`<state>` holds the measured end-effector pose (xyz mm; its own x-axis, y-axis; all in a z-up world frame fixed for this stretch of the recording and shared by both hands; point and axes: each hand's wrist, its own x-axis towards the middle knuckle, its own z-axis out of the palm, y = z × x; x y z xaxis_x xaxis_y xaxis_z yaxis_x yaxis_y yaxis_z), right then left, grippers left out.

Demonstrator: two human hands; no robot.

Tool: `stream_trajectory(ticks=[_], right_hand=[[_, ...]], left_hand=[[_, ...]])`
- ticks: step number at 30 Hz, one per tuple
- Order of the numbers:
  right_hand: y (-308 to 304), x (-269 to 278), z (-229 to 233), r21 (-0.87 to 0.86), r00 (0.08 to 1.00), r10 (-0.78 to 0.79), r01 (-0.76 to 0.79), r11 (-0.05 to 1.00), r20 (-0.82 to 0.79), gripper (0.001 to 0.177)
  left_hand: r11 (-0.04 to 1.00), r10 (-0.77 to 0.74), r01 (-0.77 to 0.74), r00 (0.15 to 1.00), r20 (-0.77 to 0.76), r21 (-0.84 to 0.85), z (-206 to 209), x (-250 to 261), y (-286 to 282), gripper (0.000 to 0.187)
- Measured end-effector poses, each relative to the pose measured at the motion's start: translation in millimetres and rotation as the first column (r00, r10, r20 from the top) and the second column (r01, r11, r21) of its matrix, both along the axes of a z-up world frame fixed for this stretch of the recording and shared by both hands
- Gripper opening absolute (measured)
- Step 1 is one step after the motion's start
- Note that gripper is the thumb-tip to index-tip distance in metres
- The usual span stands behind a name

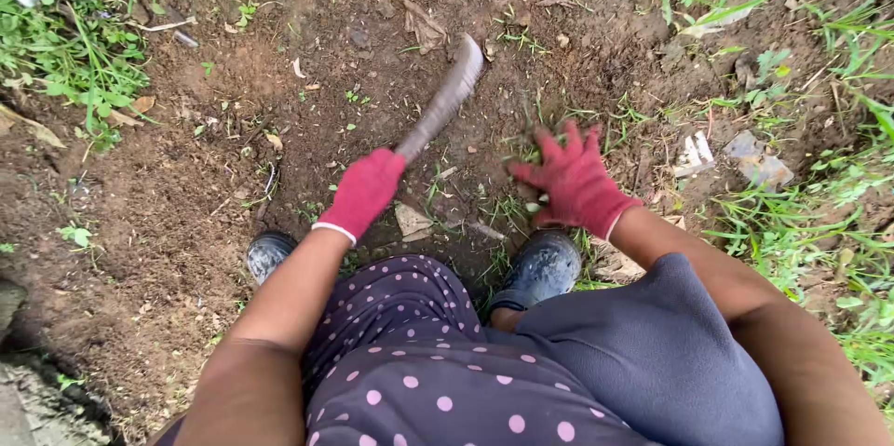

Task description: The person uses a curved sickle to cut weeds at the base and pulls them from the soil with gloved hands. The person repeatedly cuts and removes weeds across a small garden area, gathering them into a pile.

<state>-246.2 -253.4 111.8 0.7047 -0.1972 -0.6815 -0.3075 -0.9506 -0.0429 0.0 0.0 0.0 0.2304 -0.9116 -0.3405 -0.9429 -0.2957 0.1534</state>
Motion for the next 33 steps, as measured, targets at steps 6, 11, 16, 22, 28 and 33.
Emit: stream_trajectory(ticks=[6,11,16,22,28,33], right_hand=[[17,-58,-78,0.020,0.982,-0.072,0.070,0.997,0.175,0.007],[25,-67,-66,0.152,0.959,-0.276,0.264,0.953,0.064,0.013],[36,-54,-33,0.259,0.827,-0.561,0.552,0.793,-0.045,0.031],[34,-61,-29,0.047,0.964,-0.095,0.087,0.995,0.247,0.015],[30,-102,-52,0.104,0.930,-0.211,0.188,0.977,0.300,0.029],[14,-91,-48,0.094,0.943,-0.318,0.309,0.946,0.095,0.037]], left_hand=[[0.366,0.810,-0.846,0.084,-0.580,0.388,53,0,-15,0.035],[0.957,0.214,-0.136,0.926,-0.310,0.255,46,-33,27,0.035],[0.774,0.632,-0.500,0.655,-0.415,0.389,73,-43,-7,0.051],[0.914,0.171,0.038,0.866,-0.469,0.404,71,-47,-11,0.045],[0.826,0.532,-0.529,0.620,-0.577,0.193,32,-59,-18,0.049],[0.909,0.047,0.117,0.925,-0.378,0.400,58,-51,-10,0.040]])
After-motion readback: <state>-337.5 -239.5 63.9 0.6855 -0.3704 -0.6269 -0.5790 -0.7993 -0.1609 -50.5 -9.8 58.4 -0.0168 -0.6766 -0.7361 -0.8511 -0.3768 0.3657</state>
